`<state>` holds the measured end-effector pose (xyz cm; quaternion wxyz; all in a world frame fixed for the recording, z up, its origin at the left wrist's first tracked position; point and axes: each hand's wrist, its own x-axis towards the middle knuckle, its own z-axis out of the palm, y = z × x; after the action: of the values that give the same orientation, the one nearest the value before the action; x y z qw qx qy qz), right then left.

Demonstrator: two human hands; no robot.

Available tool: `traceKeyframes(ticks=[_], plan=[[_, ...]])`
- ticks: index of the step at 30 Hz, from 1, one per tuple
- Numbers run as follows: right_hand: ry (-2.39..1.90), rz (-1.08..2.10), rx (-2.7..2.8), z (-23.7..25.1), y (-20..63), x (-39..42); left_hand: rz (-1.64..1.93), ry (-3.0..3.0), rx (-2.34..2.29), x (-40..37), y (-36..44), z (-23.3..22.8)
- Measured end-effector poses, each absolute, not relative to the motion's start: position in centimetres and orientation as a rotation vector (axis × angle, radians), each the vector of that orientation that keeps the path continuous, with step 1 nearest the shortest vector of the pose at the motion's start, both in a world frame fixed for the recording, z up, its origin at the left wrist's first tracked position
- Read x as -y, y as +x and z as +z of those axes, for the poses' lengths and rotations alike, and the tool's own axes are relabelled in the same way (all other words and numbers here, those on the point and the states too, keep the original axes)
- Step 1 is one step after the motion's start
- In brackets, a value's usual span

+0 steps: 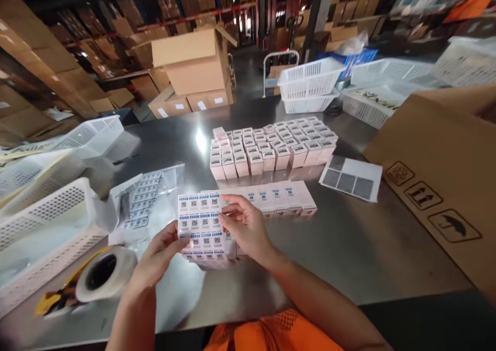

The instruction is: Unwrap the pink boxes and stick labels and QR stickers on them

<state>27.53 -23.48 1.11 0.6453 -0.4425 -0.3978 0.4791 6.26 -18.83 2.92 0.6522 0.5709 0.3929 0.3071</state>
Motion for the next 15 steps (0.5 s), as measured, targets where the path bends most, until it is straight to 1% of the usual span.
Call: traceKeyframes(ticks=[4, 7, 10, 15], plan=[[-1.004, 1.112, 0.978, 0.7, 27.7, 25.3, 0.795, 1.236, -0.942, 20.7, 7.0, 2.7], [-1.004, 1.104, 0.977, 1.4, 27.7, 26.5, 0.701, 1.266, -1.018, 22.2, 6.8, 3.8], [-0.966, 1.128, 0.915, 1.7, 27.0, 27.6, 0.600, 1.419, -1.162, 23.8, 5.8, 5.1], [-0.814, 1.188, 0.788, 0.4, 24.6, 30.0, 0.606, 1.656, -1.478, 27.3, 2.7, 5.2]])
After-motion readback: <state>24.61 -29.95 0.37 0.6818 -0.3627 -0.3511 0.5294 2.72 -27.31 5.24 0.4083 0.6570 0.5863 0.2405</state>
